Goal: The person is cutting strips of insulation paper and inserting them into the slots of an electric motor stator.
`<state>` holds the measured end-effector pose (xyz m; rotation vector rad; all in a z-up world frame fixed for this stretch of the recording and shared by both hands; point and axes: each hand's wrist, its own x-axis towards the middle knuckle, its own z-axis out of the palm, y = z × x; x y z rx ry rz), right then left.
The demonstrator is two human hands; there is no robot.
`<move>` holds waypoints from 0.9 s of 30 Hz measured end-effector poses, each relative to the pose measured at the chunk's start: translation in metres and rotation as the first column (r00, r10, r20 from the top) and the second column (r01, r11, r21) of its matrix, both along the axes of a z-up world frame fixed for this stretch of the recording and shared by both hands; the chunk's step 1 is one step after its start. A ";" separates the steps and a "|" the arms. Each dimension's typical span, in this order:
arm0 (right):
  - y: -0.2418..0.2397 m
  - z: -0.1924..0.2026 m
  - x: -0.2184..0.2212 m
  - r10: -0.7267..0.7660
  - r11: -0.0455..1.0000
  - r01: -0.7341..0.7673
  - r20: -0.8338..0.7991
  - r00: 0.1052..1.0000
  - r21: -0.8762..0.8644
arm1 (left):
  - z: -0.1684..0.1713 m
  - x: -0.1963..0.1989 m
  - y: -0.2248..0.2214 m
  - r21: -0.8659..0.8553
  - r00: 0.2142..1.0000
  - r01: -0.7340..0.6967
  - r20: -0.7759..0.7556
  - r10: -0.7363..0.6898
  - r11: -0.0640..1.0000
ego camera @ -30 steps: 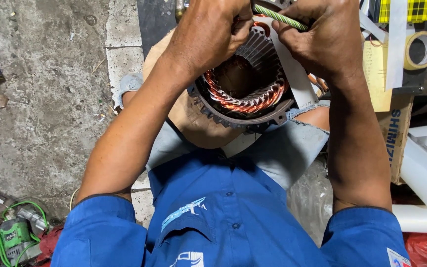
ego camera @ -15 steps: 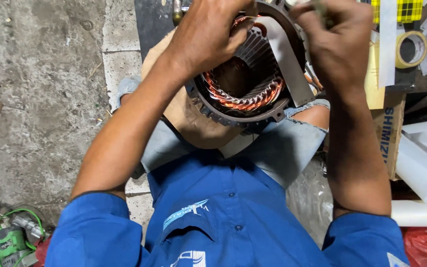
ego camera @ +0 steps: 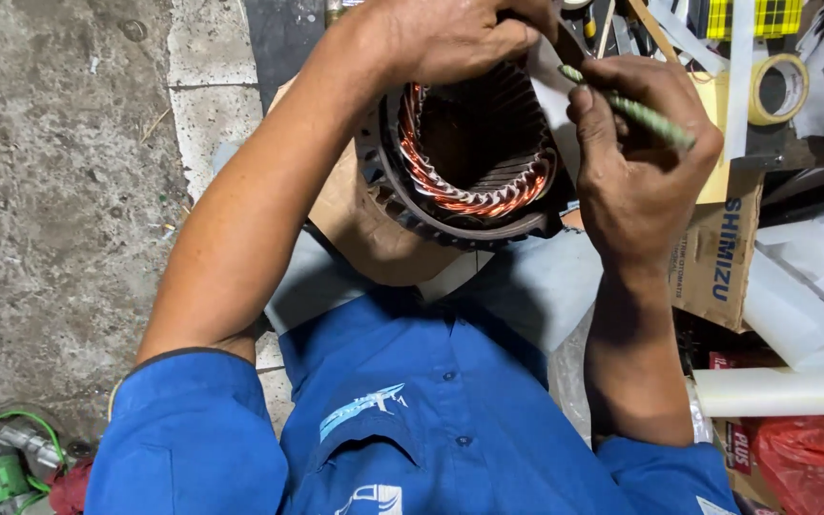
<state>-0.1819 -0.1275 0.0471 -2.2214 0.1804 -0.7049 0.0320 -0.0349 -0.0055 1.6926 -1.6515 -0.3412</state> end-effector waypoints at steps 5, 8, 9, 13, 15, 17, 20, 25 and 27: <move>0.015 0.015 -0.001 -0.071 0.947 0.063 -0.014 0.997 -0.315 | -0.011 0.000 -0.005 -0.017 1.000 0.007 -0.028 -0.007 1.000; 0.018 0.006 -0.002 -0.088 0.924 0.078 -0.011 0.996 -0.374 | -0.011 -0.001 -0.005 -0.018 0.998 -0.010 -0.054 0.009 1.000; 0.019 0.002 -0.001 -0.103 0.918 0.087 -0.021 0.994 -0.387 | -0.010 -0.001 -0.005 -0.006 0.997 -0.007 -0.073 0.007 1.000; 0.008 -0.013 0.006 -0.109 0.900 0.080 -0.043 0.993 -0.428 | -0.016 0.001 -0.005 -0.114 0.997 -0.001 -0.080 -0.008 0.994; 0.005 -0.014 0.006 -0.122 0.896 0.093 -0.039 0.992 -0.435 | -0.020 0.001 -0.007 -0.137 0.998 -0.022 -0.060 0.014 0.990; 0.004 -0.017 0.006 -0.113 0.884 0.080 -0.045 0.993 -0.460 | -0.019 0.001 -0.004 -0.138 0.996 -0.033 -0.085 0.022 0.990; 0.002 -0.021 0.005 -0.121 0.849 0.082 -0.042 0.992 -0.522 | -0.022 0.001 -0.005 -0.177 0.993 -0.063 -0.105 0.045 0.982; 0.013 -0.014 0.010 -0.113 0.828 0.065 -0.052 0.992 -0.556 | -0.022 0.001 -0.003 -0.227 0.991 -0.112 -0.101 0.091 0.967; 0.016 -0.014 0.010 -0.113 0.826 0.061 -0.058 0.992 -0.560 | -0.024 0.000 -0.003 -0.259 0.990 -0.134 -0.074 0.118 0.957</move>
